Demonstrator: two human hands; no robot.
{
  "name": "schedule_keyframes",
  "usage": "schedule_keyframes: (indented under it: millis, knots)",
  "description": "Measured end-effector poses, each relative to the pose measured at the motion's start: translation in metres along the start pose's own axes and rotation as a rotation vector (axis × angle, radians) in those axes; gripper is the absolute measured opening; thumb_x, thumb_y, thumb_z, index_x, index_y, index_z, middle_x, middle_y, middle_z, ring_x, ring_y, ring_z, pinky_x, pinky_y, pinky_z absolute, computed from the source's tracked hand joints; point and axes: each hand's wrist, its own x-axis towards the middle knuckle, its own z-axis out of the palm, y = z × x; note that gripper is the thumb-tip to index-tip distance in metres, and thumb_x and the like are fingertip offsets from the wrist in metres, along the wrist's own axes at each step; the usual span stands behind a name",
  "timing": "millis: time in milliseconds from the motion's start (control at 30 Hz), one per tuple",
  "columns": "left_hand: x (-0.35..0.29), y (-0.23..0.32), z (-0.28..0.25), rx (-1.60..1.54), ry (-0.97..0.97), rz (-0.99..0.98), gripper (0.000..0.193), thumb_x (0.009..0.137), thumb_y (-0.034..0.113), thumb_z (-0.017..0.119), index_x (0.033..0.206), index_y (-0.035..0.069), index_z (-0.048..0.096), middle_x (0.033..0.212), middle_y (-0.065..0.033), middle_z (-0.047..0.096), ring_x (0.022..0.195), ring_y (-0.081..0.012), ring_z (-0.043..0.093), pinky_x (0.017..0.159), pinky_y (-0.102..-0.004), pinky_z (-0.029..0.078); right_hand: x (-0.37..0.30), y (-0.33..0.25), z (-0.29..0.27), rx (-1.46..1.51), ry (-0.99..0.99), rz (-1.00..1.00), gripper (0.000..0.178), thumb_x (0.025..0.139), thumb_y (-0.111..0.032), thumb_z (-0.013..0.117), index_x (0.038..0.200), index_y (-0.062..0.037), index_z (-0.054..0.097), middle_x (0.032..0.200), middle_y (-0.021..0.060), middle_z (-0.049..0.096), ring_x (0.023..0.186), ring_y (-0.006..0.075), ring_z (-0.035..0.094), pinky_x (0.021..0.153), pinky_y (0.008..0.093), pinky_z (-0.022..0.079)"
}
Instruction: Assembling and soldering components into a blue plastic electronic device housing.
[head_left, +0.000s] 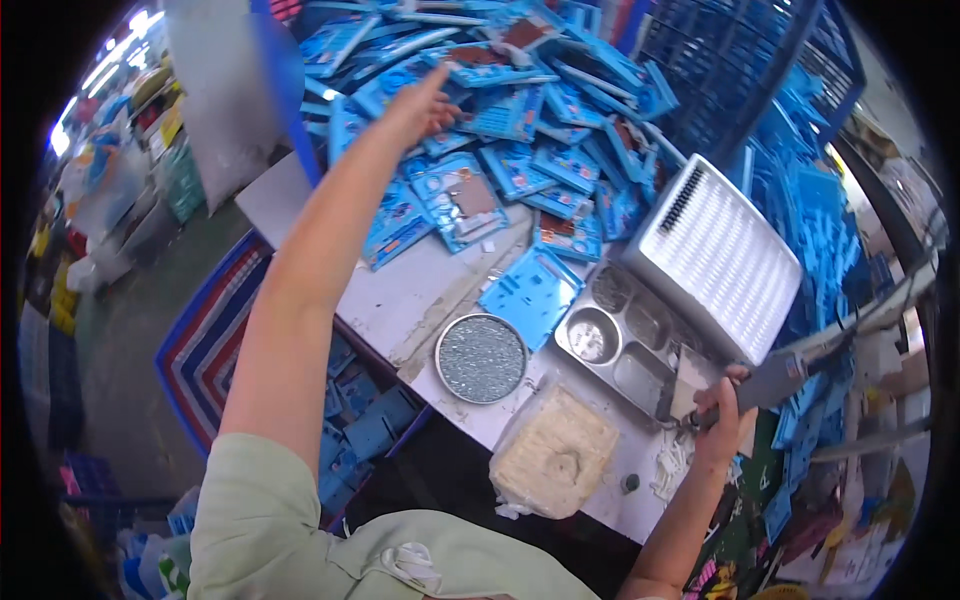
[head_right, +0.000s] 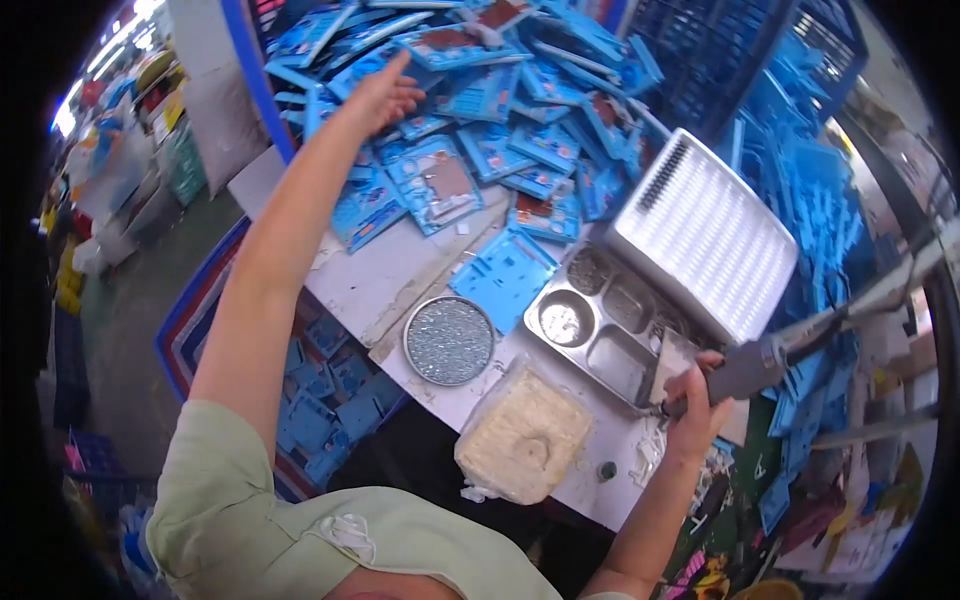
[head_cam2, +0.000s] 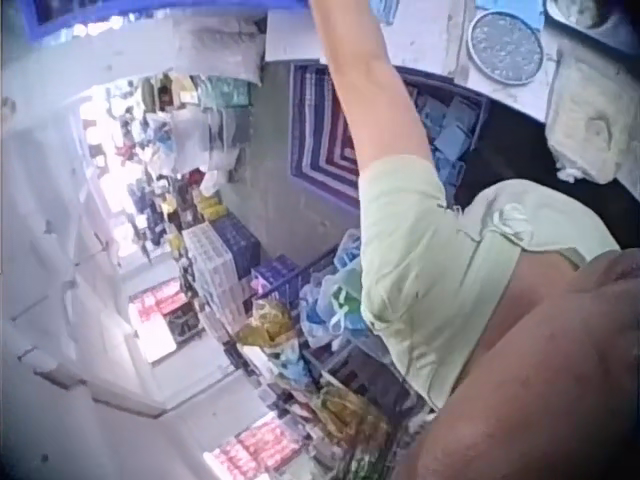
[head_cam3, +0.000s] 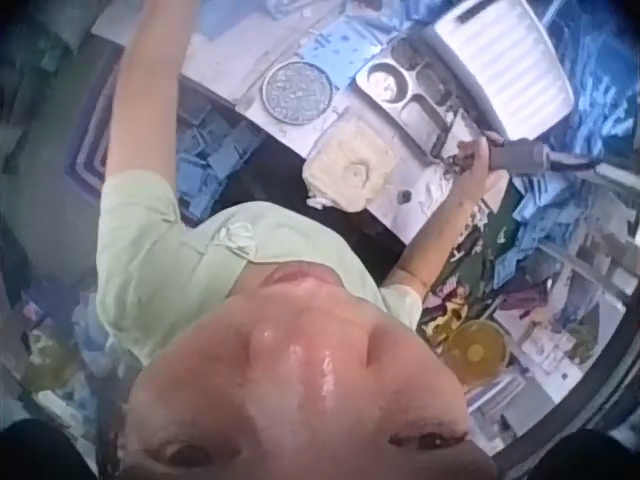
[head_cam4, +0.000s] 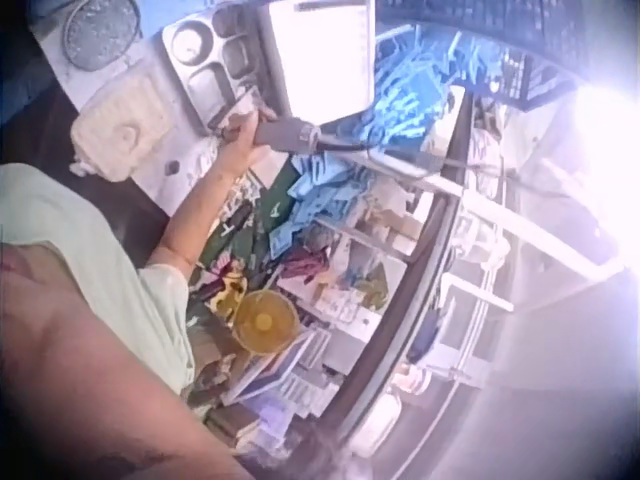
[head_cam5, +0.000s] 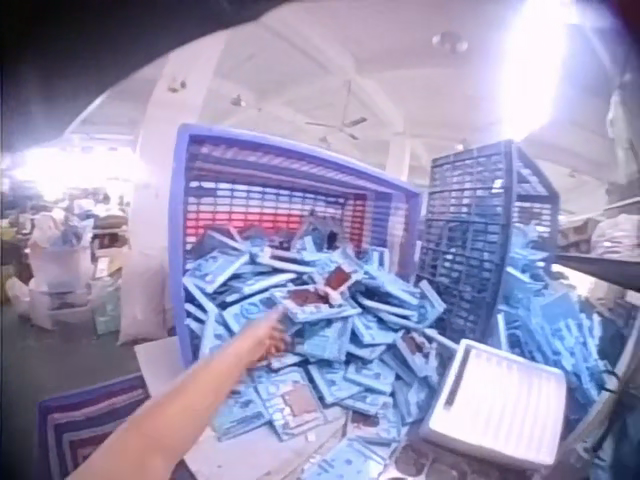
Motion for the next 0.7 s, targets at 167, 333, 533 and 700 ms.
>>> schedule_keyframes:
  millis: [167, 333, 533, 700]
  knots:
    - [0.105, 0.008, 0.005, 0.112, 0.025, 0.027, 0.037, 0.095, 0.042, 0.072, 0.103, 0.005, 0.068, 0.080, -0.0047, 0.067, 0.051, -0.0031, 0.048, 0.035, -0.0153, 0.028, -0.005, -0.023, -0.005, -0.223, 0.147, -0.150, 0.069, 0.088, -0.004, 0.072, 0.149, 0.0050, 0.039, 0.124, 0.0126, 0.058, 0.114, 0.0212, 0.058, 0.098, 0.0366, 0.047]
    - [-0.009, 0.008, 0.037, -0.057, 0.002, 0.103, 0.031, 0.097, 0.034, 0.067, 0.092, 0.004, 0.069, 0.071, -0.0040, 0.064, 0.050, -0.0072, 0.048, 0.040, -0.0199, 0.032, -0.068, -0.028, 0.001, -0.349, 0.102, -0.762, 0.054, 0.088, 0.000, 0.062, 0.141, 0.0052, 0.050, 0.134, 0.0166, 0.058, 0.120, 0.0256, 0.057, 0.100, 0.0406, 0.047]
    - [-0.265, -0.080, 0.098, -0.381, -0.167, -0.163, 0.017, 0.101, 0.021, 0.062, 0.105, 0.006, 0.065, 0.083, 0.0002, 0.066, 0.056, -0.0081, 0.057, 0.048, -0.0218, 0.045, -0.070, 0.031, 0.061, 0.000, -0.362, 0.104, 0.073, 0.100, -0.051, 0.059, 0.153, -0.0029, 0.043, 0.149, 0.0152, 0.052, 0.136, 0.0245, 0.050, 0.108, 0.0418, 0.043]
    - [-0.397, -0.141, 0.086, -0.365, -0.498, -0.456, 0.022, 0.104, 0.022, 0.059, 0.109, 0.001, 0.062, 0.085, -0.0094, 0.073, 0.057, -0.0149, 0.067, 0.048, -0.0253, 0.053, -0.121, 0.034, 0.061, 0.560, -0.315, 0.421, 0.063, 0.105, -0.047, 0.054, 0.147, -0.0005, 0.046, 0.137, 0.0117, 0.059, 0.128, 0.0214, 0.055, 0.109, 0.0402, 0.044]
